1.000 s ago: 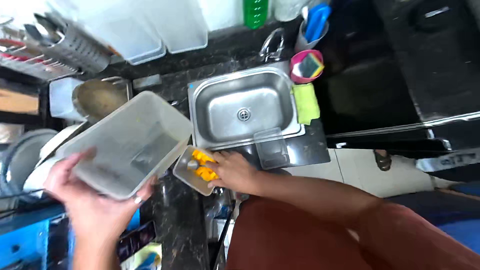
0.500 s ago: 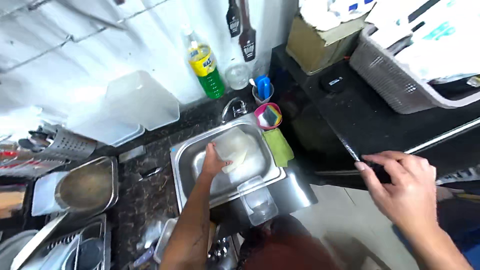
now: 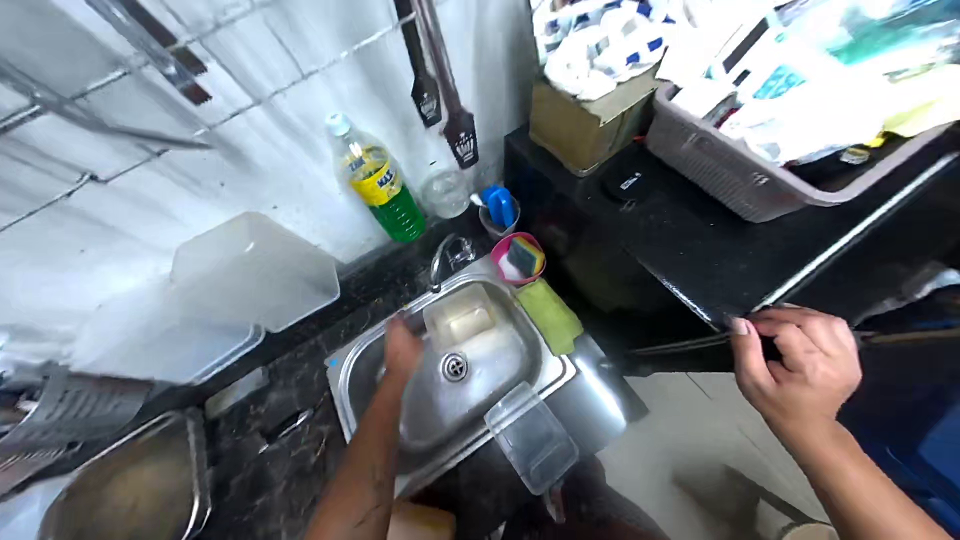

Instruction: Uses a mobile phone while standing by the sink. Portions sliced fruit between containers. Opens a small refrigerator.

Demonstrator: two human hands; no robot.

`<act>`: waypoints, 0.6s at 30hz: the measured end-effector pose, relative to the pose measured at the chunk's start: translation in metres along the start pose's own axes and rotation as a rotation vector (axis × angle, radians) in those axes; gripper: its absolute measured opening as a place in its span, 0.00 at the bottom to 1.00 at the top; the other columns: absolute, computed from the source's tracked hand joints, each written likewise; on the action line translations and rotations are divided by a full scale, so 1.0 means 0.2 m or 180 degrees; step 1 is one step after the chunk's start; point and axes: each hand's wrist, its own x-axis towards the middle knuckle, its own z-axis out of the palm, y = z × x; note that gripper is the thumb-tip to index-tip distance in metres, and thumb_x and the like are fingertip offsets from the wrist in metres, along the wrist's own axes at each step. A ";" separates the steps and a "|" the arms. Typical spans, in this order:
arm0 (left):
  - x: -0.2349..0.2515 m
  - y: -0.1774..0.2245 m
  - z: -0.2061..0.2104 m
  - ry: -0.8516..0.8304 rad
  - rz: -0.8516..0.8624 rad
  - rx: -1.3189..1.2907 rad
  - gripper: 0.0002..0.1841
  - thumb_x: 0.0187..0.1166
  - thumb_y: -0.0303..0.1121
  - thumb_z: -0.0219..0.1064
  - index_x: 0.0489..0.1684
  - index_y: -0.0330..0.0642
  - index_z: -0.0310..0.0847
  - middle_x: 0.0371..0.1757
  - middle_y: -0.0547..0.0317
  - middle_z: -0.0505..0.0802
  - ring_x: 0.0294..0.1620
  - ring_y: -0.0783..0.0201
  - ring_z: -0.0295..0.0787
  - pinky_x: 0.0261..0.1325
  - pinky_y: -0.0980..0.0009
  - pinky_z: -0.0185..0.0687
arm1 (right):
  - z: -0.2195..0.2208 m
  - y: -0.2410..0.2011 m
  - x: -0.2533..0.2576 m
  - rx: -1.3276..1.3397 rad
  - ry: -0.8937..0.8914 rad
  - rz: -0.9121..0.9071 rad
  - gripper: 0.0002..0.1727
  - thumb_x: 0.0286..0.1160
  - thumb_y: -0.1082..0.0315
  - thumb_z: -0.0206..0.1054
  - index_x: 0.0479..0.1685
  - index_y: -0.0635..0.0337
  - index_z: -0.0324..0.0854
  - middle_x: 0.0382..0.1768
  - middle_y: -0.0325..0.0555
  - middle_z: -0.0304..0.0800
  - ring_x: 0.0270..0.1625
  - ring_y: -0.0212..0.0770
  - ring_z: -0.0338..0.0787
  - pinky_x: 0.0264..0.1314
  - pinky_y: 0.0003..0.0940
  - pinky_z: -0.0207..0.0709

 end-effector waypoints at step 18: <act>0.75 0.25 0.20 -0.0133 0.1205 -0.0839 0.19 0.77 0.41 0.75 0.53 0.34 0.82 0.47 0.39 0.93 0.51 0.42 0.92 0.58 0.40 0.85 | 0.02 -0.05 -0.01 -0.0589 -0.0231 0.0034 0.25 0.85 0.56 0.57 0.25 0.69 0.82 0.36 0.66 0.89 0.53 0.62 0.89 0.64 0.49 0.75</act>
